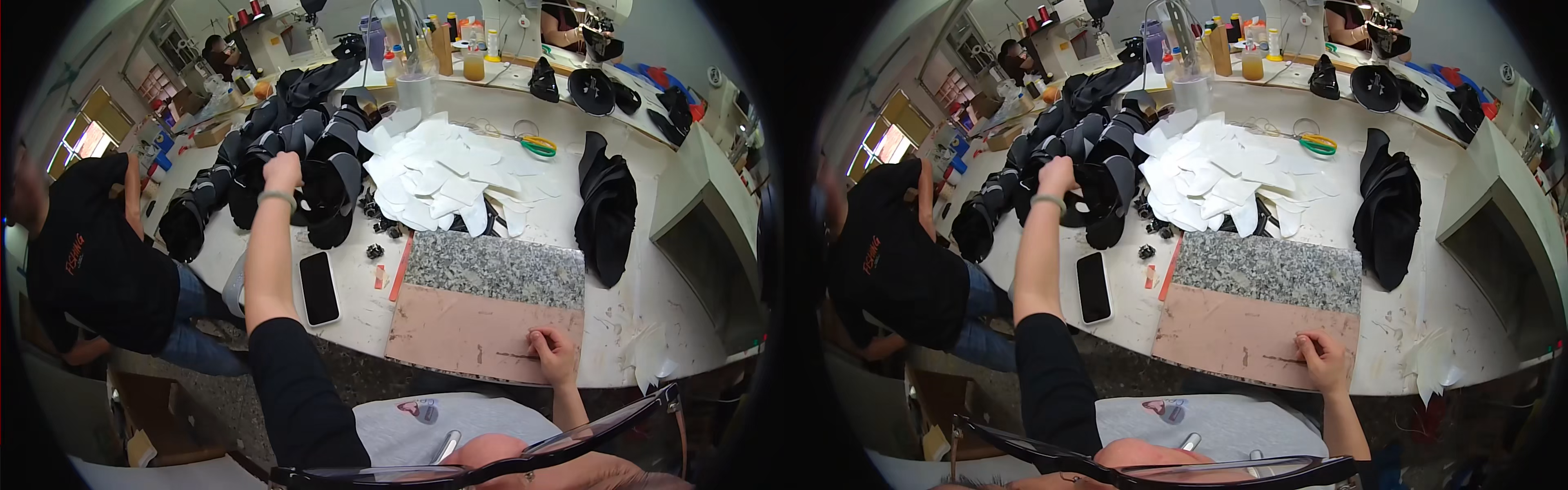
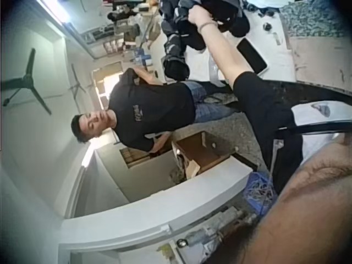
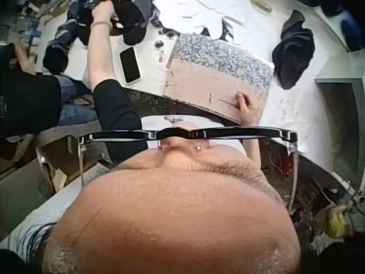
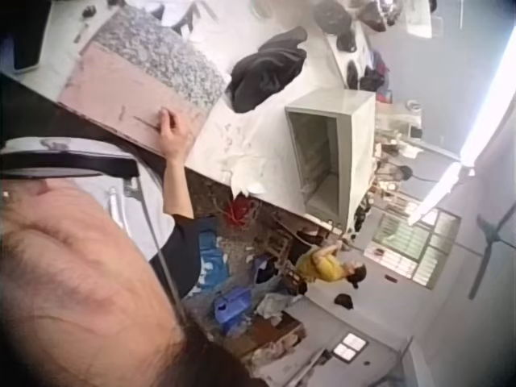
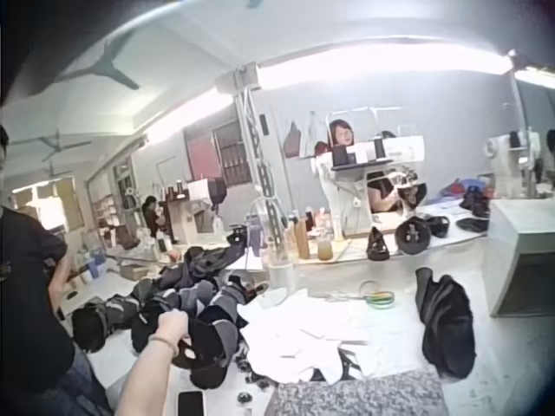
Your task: The person attaches white stiffener pieces onto black shoe upper components by hand. They then align and press glossy outer layers over the uppers before handing the assembled shoe part to a coworker.
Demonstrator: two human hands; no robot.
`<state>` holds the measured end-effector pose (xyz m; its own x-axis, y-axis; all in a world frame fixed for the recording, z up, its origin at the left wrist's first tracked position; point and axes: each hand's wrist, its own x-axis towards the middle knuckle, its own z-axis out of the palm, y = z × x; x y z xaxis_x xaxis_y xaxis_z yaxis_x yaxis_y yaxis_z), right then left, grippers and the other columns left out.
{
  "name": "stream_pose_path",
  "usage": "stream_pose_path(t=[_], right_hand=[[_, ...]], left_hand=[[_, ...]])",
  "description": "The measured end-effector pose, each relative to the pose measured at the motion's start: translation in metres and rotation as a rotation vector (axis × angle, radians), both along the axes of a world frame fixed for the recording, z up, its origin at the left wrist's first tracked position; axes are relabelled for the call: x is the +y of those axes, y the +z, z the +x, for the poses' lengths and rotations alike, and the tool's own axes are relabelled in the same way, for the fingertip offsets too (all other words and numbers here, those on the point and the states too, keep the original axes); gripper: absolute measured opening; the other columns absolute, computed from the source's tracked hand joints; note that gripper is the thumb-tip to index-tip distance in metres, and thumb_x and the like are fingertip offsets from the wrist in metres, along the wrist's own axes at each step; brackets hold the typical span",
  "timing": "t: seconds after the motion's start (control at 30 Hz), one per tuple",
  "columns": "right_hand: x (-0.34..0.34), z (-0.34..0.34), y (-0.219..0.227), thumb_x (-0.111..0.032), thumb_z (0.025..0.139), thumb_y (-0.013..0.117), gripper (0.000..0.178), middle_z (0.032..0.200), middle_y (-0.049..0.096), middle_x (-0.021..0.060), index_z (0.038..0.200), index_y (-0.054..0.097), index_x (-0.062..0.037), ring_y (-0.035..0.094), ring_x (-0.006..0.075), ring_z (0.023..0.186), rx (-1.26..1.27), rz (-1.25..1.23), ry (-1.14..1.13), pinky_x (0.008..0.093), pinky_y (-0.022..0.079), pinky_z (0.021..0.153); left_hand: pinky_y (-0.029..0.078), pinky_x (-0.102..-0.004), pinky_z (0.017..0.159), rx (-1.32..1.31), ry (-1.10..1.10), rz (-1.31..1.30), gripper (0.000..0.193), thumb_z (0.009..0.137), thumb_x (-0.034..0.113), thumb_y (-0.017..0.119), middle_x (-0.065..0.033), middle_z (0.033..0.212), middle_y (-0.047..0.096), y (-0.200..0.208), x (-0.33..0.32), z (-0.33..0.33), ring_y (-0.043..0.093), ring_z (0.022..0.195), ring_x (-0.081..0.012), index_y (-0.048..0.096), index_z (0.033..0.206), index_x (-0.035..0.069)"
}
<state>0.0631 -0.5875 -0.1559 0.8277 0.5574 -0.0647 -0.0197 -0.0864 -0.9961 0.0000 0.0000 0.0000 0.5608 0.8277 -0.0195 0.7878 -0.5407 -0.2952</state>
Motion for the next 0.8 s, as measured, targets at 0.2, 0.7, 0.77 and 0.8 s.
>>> stream_pose_path(t=[0.2,0.7,0.77,0.8], right_hand=[[0.010,-0.004,0.004,-0.007,0.091,0.061,0.012,0.075,0.065,0.0049,0.093,0.066,0.0029,0.060,0.0086,0.061,-0.029,0.046,-0.035,0.0219,0.049,0.056],[-0.050,0.004,0.025,-0.025,0.090,0.062,0.023,0.085,0.070,0.0054,0.097,0.068,-0.0037,0.066,0.0109,0.069,-0.040,0.024,0.045,0.0271,0.051,0.068],[-0.086,0.005,0.032,-0.020,0.090,0.062,0.019,0.085,0.070,0.0054,0.098,0.068,-0.0031,0.065,0.0093,0.070,-0.055,0.030,-0.116,0.0257,0.051,0.066],[-0.107,0.007,0.031,-0.018,0.090,0.062,0.018,0.085,0.070,0.0051,0.098,0.068,-0.0027,0.065,0.0091,0.071,-0.119,0.035,-0.173,0.0249,0.051,0.066]], left_hand=[[0.049,-0.0391,0.092,-0.262,-0.113,-0.124,0.056,0.070,0.031,0.080,-0.0187,0.116,0.063,0.062,0.017,-0.041,0.061,0.108,-0.0319,0.063,0.113,0.001],[0.047,-0.0324,0.079,-1.618,-0.960,-0.131,0.027,0.086,0.007,0.068,-0.0118,0.100,0.059,0.020,-0.258,0.016,0.058,0.088,-0.0218,0.055,0.108,-0.002],[0.049,-0.0386,0.080,-1.672,-1.365,-0.122,0.023,0.088,0.006,0.064,-0.0131,0.096,0.058,0.011,-0.316,0.041,0.059,0.089,-0.0265,0.053,0.107,0.000],[0.049,-0.0420,0.080,-1.635,-1.434,-0.103,0.021,0.088,0.004,0.062,-0.0129,0.095,0.058,0.000,-0.335,0.044,0.059,0.090,-0.0285,0.052,0.106,0.001]])
